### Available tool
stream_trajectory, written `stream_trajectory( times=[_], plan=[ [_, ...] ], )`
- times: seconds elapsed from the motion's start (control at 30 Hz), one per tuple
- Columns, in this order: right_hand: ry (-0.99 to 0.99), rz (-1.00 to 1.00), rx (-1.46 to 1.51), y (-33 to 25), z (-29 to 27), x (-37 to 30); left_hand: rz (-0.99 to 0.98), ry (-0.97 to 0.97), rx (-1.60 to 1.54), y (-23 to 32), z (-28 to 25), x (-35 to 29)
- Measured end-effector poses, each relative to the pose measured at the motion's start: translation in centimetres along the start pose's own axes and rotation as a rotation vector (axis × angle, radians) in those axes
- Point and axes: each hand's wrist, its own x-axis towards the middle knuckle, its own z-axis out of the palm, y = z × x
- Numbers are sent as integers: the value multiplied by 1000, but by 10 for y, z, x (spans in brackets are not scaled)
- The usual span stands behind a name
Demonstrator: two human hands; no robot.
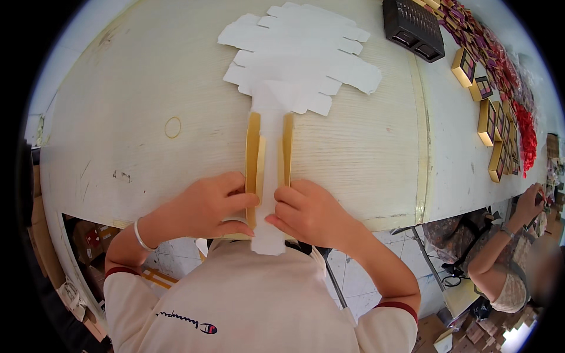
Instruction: The person folds flat cardboard pieces into small rectangular boxes by hand. They repeatedly fold the side flaps and tuck them to form the box shape, then place the finished boxes on the table.
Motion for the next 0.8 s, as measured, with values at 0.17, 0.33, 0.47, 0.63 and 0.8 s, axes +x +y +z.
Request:
stream_trajectory(
  times=[0.17, 0.33, 0.47, 0.63, 0.8],
  plan=[
    [127, 6, -129, -8, 18, -6, 65, 229, 312, -3, 32, -1],
    [69, 208, 136, -10, 13, -3, 172, 482, 476, 1, 42, -4],
    [18, 318, 292, -14, 1, 7, 151, 527, 338, 3, 44, 5],
    [-18, 451, 372, -21, -3, 12, 45, 415, 265, 9, 44, 0],
    [163, 306, 73, -35, -4, 2, -11, 490, 66, 8, 44, 2]
  ],
)
